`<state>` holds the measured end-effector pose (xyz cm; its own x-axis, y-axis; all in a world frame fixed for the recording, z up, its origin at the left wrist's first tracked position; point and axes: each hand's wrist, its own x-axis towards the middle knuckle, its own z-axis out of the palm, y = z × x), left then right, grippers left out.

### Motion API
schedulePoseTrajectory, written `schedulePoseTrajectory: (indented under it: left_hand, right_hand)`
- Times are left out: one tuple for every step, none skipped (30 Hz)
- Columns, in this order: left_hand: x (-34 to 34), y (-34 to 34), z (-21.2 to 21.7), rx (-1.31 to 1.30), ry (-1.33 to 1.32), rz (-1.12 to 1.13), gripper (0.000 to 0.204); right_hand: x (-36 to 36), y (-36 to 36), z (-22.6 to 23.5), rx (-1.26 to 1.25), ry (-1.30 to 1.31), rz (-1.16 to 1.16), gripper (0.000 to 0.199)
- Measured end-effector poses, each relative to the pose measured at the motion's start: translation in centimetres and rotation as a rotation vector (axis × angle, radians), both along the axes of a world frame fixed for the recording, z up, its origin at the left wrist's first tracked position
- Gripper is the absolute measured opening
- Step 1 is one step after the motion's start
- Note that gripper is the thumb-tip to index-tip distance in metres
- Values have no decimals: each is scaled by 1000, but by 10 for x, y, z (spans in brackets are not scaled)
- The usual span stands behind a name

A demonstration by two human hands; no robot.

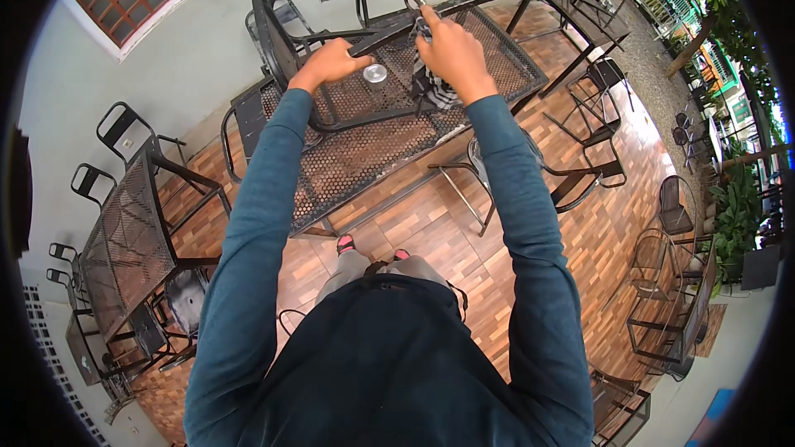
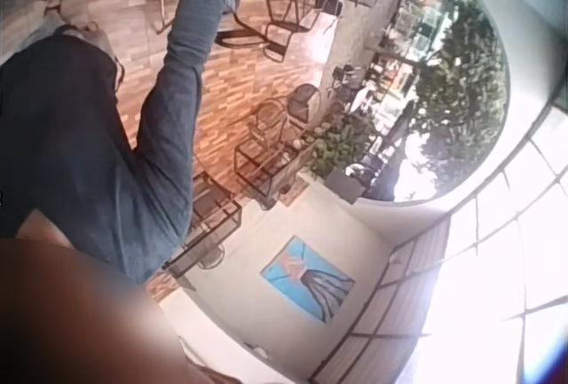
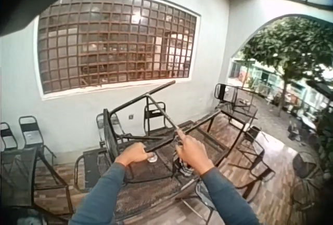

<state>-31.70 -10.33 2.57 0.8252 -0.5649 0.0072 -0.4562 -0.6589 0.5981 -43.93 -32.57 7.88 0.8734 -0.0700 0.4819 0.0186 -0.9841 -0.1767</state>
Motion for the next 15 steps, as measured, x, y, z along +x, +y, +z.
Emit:
schedulePoseTrajectory:
  left_hand:
    - [3, 0, 1, 22, -6, -12, 53]
    - [3, 1, 0, 11, 2, -32, 49]
    - [4, 1, -1, 9, 6, -33, 49]
    - [5, 1, 0, 4, 5, -40, 47]
    - [6, 3, -2, 1, 4, -48, 45]
    - [8, 5, -8, -43, -58, -48, 42]
    - [10, 9, -11, -42, -53, -53, 42]
    - [9, 7, -9, -32, -57, -42, 42]
    - [6, 5, -7, -23, -60, -31, 42]
    - [3, 3, -7, -25, -57, -45, 42]
    - [2, 4, -8, -24, -67, -40, 42]
    - [2, 5, -9, -24, -76, -35, 42]
    - [4, 5, -9, -26, -75, -44, 42]
    - [4, 7, -9, -24, -74, -43, 42]
    - [4, 8, -9, -22, -74, -41, 42]
  right_hand:
    - [2, 1, -11, -3, 4, -3, 57]
    - [2, 6, -17, -8, -9, -17, 58]
    - [3, 11, -22, -13, -22, -32, 59]
    - [4, 11, -24, -36, -43, -1, 60]
    - [5, 13, -22, -35, -38, -5, 60]
    - [5, 15, -17, -78, -14, -15, 60]
    - [6, 17, -14, -120, 9, -26, 61]
    - [7, 15, -14, -131, -17, -51, 61]
    - [6, 17, -18, -132, -12, -65, 61]
    - [6, 20, -22, -118, -9, -119, 60]
    - [7, 26, -25, -104, -9, -167, 59]
    - [8, 33, -28, -90, -13, -156, 59]
    - [9, 35, -29, -91, -11, -166, 59]
    - [8, 38, -29, -85, -40, -108, 58]
    - [8, 42, -29, -78, -69, -50, 57]
